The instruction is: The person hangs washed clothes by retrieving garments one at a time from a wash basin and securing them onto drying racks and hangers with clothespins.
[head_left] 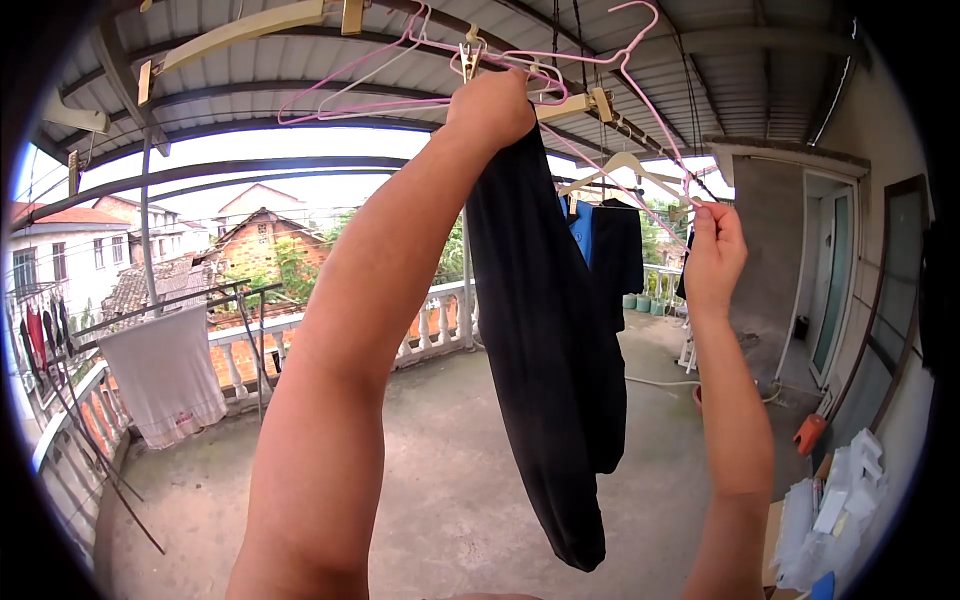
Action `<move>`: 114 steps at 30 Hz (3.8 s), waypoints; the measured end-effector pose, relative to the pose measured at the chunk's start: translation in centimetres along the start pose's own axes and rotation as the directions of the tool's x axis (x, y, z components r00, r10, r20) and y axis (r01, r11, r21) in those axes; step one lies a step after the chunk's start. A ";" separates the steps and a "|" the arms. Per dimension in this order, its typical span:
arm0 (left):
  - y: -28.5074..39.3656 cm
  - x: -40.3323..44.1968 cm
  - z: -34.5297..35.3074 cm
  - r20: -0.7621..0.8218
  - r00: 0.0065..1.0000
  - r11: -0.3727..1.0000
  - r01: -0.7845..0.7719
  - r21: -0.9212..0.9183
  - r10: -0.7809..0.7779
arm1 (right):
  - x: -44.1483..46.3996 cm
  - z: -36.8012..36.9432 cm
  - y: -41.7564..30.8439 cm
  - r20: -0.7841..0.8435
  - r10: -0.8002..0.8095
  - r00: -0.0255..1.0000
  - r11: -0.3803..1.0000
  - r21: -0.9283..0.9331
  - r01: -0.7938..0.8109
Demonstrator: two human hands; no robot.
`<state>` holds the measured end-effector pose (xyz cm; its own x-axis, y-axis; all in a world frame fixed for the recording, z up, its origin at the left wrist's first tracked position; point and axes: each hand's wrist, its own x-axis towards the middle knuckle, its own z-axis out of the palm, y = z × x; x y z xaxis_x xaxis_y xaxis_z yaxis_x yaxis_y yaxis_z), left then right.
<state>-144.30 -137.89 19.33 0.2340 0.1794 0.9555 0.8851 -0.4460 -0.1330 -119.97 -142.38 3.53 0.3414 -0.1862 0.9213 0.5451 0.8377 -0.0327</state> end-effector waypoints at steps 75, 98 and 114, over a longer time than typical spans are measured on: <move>-17.8 -3.9 -6.0 -0.254 0.817 0.709 0.243 -0.662 -0.517 | 5.5 9.7 -6.7 0.113 -0.547 0.829 0.747 -0.382 0.545; -18.9 -3.3 -7.6 -0.186 0.835 0.646 0.239 -0.724 -0.518 | 3.7 7.7 -8.9 0.382 -0.271 0.884 0.894 -0.239 0.378; -19.8 -3.8 -7.8 -0.173 0.824 0.585 0.220 -0.780 -0.540 | 6.9 8.4 -9.6 0.301 -0.215 0.929 0.970 -0.042 0.238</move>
<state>-165.82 -136.62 20.35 -0.3542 0.2370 0.9046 0.2557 -0.9060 0.3375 -129.26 -147.46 13.44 -0.0308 -0.1984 0.9796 0.6427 0.7467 0.1714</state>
